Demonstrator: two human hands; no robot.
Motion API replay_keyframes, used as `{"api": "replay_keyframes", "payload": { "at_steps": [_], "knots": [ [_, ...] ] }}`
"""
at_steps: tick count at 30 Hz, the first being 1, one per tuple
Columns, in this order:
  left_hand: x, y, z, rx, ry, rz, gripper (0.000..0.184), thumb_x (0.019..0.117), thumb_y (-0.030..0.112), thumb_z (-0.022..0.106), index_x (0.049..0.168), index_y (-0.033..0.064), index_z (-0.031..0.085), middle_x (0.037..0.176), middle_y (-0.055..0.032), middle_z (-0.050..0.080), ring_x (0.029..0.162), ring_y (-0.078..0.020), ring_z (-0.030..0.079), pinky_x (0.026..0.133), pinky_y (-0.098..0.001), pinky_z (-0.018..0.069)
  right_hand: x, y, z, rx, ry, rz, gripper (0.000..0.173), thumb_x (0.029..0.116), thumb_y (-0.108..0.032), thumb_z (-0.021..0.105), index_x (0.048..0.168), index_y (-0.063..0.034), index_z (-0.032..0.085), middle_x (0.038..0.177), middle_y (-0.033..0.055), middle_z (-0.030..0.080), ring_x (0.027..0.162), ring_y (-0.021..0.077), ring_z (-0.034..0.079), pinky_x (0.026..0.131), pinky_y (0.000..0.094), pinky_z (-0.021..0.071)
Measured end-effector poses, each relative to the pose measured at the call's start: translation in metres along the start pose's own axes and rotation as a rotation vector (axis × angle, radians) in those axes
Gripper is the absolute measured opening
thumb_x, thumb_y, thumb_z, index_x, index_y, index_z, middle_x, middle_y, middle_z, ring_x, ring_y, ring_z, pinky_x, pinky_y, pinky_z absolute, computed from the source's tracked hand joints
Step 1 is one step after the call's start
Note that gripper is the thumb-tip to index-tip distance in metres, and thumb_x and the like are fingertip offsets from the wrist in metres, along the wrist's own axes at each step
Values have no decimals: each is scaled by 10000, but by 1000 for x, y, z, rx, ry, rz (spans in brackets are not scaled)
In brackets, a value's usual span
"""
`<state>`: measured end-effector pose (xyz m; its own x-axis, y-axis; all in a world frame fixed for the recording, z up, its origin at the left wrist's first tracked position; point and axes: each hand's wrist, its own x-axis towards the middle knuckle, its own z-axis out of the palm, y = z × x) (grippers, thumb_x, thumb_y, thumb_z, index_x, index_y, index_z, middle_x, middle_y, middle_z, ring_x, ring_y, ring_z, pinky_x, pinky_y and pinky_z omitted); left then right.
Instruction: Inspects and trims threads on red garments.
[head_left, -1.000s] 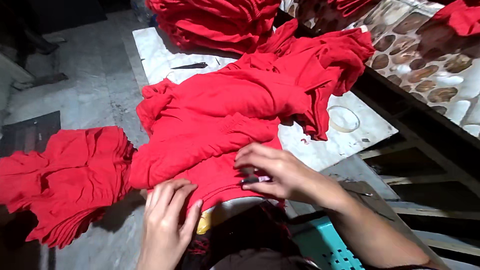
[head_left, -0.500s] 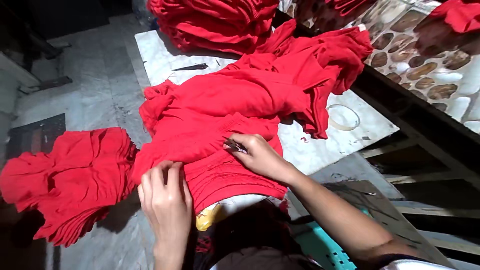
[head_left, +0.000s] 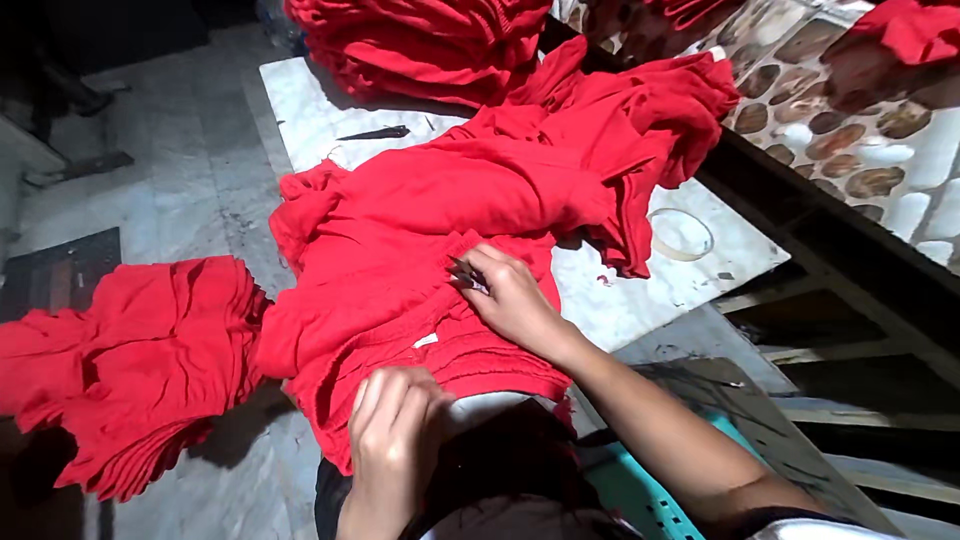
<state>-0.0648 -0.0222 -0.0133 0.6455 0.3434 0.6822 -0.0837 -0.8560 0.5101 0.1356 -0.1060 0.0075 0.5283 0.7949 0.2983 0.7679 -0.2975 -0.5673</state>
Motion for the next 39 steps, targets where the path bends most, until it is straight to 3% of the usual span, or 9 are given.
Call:
{"api": "replay_keyframes", "payload": {
  "at_steps": [6,10,13,15,19,23,32,36,39],
  "knots": [
    [-4,10,-14,-101,68,-97,475,997,517,580,1029,43,598,1136,-96,612,1107,-53,600,956,-153,484,-16,-20,-16,188,124,-3,371,938,-299,689,1158,-10,616,990,75,655,779,126,629,647,317,518],
    [10,14,1,229,134,-212,582,848,519,736,986,-39,641,1074,-223,591,865,-156,606,722,-186,487,-27,-33,-28,631,-101,-26,179,987,-203,595,1074,-49,626,834,-99,608,700,-102,532,655,89,464],
    [13,16,13,422,74,-219,278,858,219,724,850,-57,697,977,-241,685,819,-311,698,651,-343,554,-31,-25,-23,580,-214,-43,248,1010,-260,587,1064,-32,668,834,-66,631,749,-84,557,702,112,475],
    [10,12,9,302,79,-224,192,906,125,659,801,-34,684,942,-178,682,837,-223,679,709,-262,546,-33,-20,-20,500,-264,-72,305,1014,-299,573,1072,-20,681,823,-32,628,743,-53,536,704,140,454],
    [-1,5,-7,-352,159,-370,185,928,192,664,795,64,671,1074,-7,565,1001,69,562,829,-60,496,-35,-18,-22,321,-286,-292,329,1014,-300,572,1070,0,694,812,65,657,682,91,558,639,250,462],
    [-6,7,-2,-347,194,-329,188,947,278,677,821,141,703,1157,40,569,1179,50,501,977,-96,435,-35,-30,-15,73,-234,-427,316,1002,-291,573,1040,-2,694,820,122,683,622,242,651,511,390,489],
    [-13,2,0,-290,171,-197,217,1011,339,622,881,173,668,1174,77,562,1223,55,483,1044,-122,402,-37,-28,-1,-32,-13,-435,347,1038,-299,514,983,-14,707,744,91,667,583,213,648,482,349,485],
    [-15,3,-15,-425,162,-131,234,1048,352,555,875,217,635,1126,152,622,1221,12,553,1058,-186,458,-37,-25,-16,211,-92,-274,333,913,-328,701,1067,-33,704,966,91,689,780,137,650,624,296,527],
    [-12,4,-28,-374,48,-70,410,1071,474,443,836,175,598,1089,89,673,1269,-66,555,1113,-251,426,-32,-23,-25,195,-306,-238,281,880,-163,727,1127,-30,716,1141,111,717,926,221,706,733,432,567]
  ]
}}
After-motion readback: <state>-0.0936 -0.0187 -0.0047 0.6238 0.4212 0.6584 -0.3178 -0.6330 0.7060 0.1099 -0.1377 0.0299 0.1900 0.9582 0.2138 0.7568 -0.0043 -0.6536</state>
